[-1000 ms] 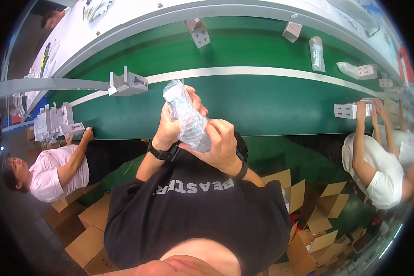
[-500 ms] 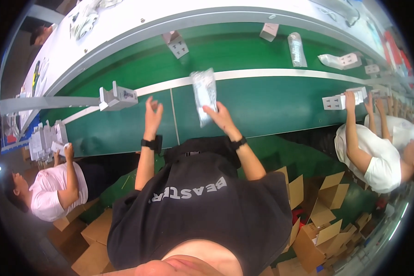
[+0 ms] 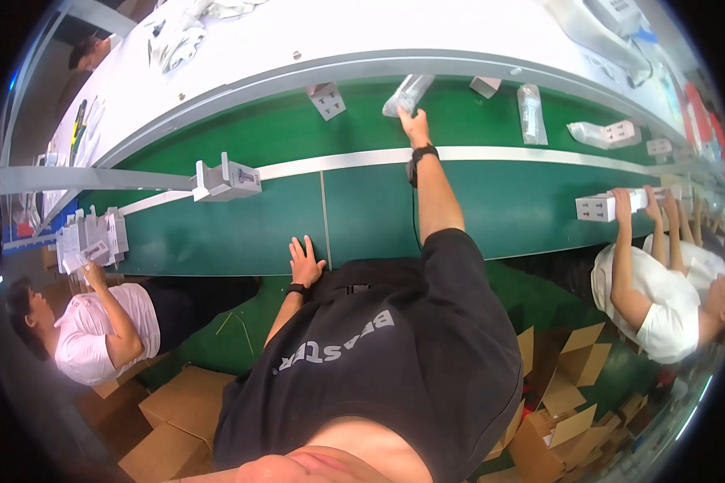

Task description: The person packages handheld fans by placing them into bubble wrap bags, inserting them into boxes, and closing the lids. They then place the boxed fans into a large cardboard box and arrange more boxes on the table.

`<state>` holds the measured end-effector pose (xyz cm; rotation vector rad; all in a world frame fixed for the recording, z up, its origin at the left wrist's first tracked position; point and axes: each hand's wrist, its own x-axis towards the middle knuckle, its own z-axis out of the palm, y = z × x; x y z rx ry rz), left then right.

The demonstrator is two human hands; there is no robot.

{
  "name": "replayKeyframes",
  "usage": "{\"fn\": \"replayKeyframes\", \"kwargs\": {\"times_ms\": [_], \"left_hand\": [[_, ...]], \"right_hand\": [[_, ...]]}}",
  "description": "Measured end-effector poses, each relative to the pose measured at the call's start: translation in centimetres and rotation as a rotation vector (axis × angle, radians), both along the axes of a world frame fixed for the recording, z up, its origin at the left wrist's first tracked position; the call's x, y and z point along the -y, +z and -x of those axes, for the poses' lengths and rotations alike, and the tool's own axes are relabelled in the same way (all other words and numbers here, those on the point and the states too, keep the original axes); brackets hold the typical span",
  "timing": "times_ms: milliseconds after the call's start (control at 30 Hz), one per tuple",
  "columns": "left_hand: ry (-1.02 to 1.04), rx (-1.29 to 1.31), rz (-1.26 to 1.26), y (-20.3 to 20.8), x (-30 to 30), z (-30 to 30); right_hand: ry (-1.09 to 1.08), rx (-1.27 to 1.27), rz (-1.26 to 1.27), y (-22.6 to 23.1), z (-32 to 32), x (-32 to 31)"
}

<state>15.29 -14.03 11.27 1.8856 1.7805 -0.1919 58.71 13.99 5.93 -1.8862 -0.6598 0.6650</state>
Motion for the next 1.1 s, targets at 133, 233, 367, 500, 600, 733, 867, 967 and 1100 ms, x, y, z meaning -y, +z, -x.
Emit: {"fn": "replayKeyframes", "kwargs": {"times_ms": [133, 233, 367, 500, 600, 733, 867, 967, 1100], "left_hand": [[0.057, -0.027, -0.026, 0.2, 1.3, 0.8], [0.081, -0.071, 0.01, 1.4, 0.8, 0.8], [0.079, 0.111, 0.04, 3.4, -4.6, -0.1], [-0.059, 0.393, -0.423, 11.7, -17.3, -6.9], [-0.113, 0.511, -0.564, 13.4, -27.1, -10.6], [-0.068, 0.209, -0.702, 13.8, -33.3, -11.6], [-0.176, 0.021, -0.57, 13.1, -34.3, -8.9], [-0.168, 0.283, -0.808, 15.8, -29.8, -7.4], [-0.233, 0.501, -1.045, 20.5, -18.6, -5.0]], "right_hand": [[0.351, -0.133, 0.119, -1.9, 4.2, 6.0], [0.531, 0.278, 0.011, -2.6, 6.9, 15.2], [0.734, 0.314, 0.362, 2.6, 8.6, 27.9], [0.657, 0.385, 0.394, 5.7, 9.4, 33.6], [0.683, 0.339, 0.489, 5.0, 9.1, 33.1], [0.673, 0.288, 0.55, 4.8, 9.7, 32.8], [0.654, 0.296, 0.539, 3.9, 9.5, 32.4], [0.651, 0.278, 0.55, 3.8, 9.2, 32.3], [0.673, 0.237, 0.572, 3.9, 8.6, 32.4]]}}
